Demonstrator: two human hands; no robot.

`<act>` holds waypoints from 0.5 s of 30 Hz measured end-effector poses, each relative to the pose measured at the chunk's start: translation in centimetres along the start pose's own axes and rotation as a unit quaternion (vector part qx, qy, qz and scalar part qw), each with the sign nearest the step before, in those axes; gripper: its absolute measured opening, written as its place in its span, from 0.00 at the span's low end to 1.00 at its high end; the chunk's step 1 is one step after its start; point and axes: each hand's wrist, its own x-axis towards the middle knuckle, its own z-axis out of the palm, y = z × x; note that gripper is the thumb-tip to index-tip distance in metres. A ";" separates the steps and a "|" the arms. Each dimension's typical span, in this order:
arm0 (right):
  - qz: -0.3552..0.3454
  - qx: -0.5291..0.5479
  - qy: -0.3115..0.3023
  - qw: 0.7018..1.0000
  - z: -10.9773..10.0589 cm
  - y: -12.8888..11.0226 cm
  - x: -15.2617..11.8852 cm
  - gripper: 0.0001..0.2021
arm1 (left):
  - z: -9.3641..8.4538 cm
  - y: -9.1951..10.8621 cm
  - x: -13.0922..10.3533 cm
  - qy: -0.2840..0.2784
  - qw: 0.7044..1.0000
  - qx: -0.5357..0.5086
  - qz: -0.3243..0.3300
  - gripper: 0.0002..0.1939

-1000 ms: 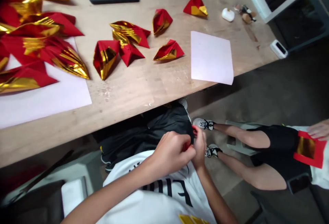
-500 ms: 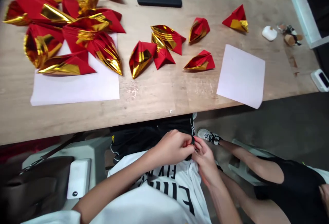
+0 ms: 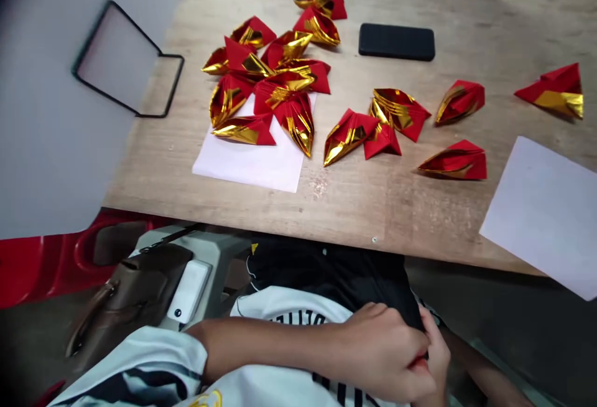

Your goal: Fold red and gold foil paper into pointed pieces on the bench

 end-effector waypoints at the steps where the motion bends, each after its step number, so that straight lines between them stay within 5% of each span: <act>1: -0.011 -0.008 0.019 1.000 0.3 0.0 0.1 0.08 | 0.0 -0.2 -0.1 0.008 1.000 0.001 -0.008 0.15; 8: -0.034 -0.013 0.018 0.999 2.3 0.8 -1.2 0.20 | -2.5 -4.5 -2.3 0.040 0.997 0.048 -0.034 0.12; 15: -0.085 -0.039 0.055 0.994 2.2 1.2 -0.2 0.20 | -3.6 -9.2 2.7 0.057 0.996 0.044 0.061 0.21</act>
